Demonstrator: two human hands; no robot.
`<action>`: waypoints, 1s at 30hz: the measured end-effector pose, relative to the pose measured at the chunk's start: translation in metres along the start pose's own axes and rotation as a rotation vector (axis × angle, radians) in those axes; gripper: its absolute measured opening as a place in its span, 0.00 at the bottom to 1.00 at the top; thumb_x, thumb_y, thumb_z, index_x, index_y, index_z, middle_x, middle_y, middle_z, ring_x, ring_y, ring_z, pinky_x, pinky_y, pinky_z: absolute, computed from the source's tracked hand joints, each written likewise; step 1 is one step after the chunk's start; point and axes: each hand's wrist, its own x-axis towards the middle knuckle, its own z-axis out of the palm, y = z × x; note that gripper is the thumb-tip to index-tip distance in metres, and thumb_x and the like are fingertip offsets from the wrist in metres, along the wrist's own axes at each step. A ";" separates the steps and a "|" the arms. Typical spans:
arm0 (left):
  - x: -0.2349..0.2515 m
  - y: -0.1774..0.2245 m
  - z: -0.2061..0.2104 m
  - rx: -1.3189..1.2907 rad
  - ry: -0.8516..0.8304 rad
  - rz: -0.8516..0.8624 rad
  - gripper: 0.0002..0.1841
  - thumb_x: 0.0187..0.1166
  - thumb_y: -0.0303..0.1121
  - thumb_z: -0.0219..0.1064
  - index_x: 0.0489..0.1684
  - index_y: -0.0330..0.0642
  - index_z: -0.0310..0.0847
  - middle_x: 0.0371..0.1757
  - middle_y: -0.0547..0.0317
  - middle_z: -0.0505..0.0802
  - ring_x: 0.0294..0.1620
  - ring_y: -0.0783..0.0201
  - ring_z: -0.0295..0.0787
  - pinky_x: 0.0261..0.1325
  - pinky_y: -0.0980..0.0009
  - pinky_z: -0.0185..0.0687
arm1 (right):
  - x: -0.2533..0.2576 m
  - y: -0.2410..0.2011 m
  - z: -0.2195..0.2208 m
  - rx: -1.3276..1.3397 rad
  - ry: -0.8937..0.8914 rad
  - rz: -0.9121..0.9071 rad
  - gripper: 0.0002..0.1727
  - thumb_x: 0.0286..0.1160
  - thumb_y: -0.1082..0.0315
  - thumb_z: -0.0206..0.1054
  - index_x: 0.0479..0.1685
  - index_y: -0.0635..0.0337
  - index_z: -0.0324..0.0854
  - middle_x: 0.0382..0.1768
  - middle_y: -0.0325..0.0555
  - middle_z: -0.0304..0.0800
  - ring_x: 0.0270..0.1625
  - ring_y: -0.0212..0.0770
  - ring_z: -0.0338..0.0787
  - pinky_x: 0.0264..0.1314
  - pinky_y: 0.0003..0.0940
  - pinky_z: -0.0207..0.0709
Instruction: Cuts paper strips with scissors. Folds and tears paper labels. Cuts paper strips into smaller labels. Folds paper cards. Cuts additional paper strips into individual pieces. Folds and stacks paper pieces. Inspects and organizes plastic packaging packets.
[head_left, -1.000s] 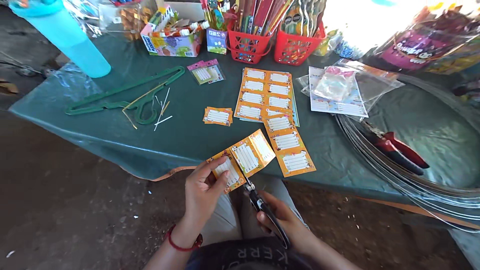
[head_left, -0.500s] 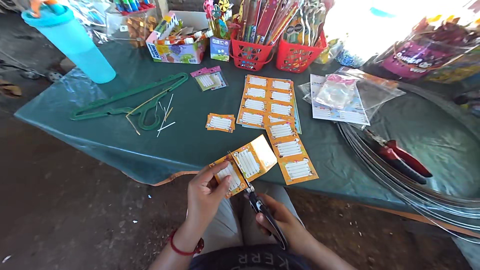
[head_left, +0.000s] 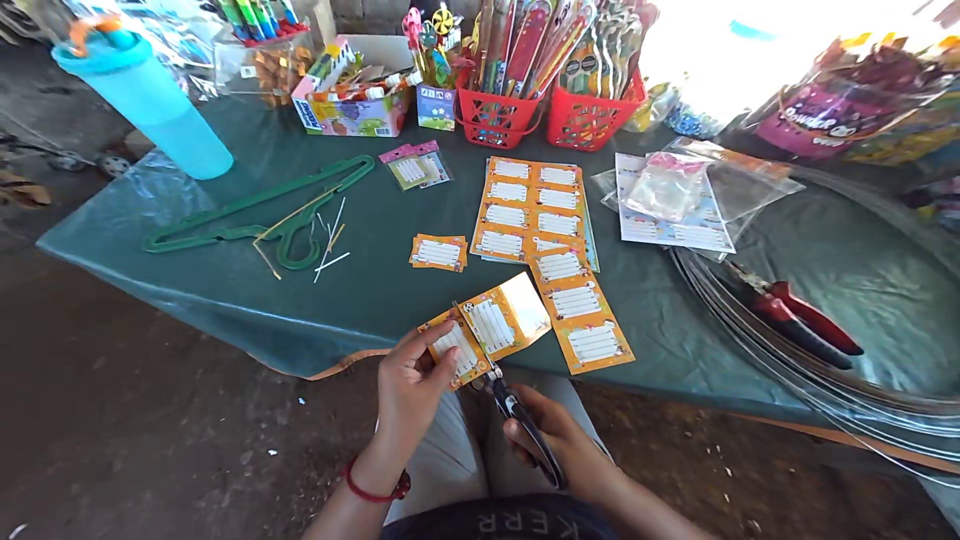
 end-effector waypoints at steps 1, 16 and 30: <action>0.001 0.000 0.000 0.005 0.000 -0.005 0.17 0.70 0.20 0.71 0.58 0.28 0.88 0.55 0.51 0.92 0.38 0.78 0.91 0.42 0.84 0.89 | 0.001 0.000 0.000 0.000 0.000 0.005 0.32 0.77 0.52 0.68 0.74 0.65 0.70 0.31 0.24 0.81 0.27 0.18 0.81 0.30 0.14 0.78; 0.005 -0.005 -0.002 0.066 0.005 0.059 0.14 0.77 0.24 0.65 0.57 0.28 0.88 0.52 0.54 0.92 0.34 0.85 0.84 0.38 0.89 0.81 | 0.004 0.002 -0.004 0.059 -0.023 0.011 0.34 0.75 0.46 0.69 0.71 0.61 0.70 0.29 0.23 0.82 0.26 0.19 0.81 0.29 0.15 0.78; 0.003 -0.005 -0.003 0.092 0.007 0.074 0.15 0.76 0.22 0.64 0.57 0.29 0.89 0.52 0.53 0.93 0.34 0.85 0.84 0.38 0.89 0.81 | 0.003 0.005 -0.004 0.110 -0.024 0.003 0.33 0.76 0.49 0.69 0.73 0.62 0.70 0.31 0.25 0.82 0.27 0.20 0.82 0.30 0.15 0.79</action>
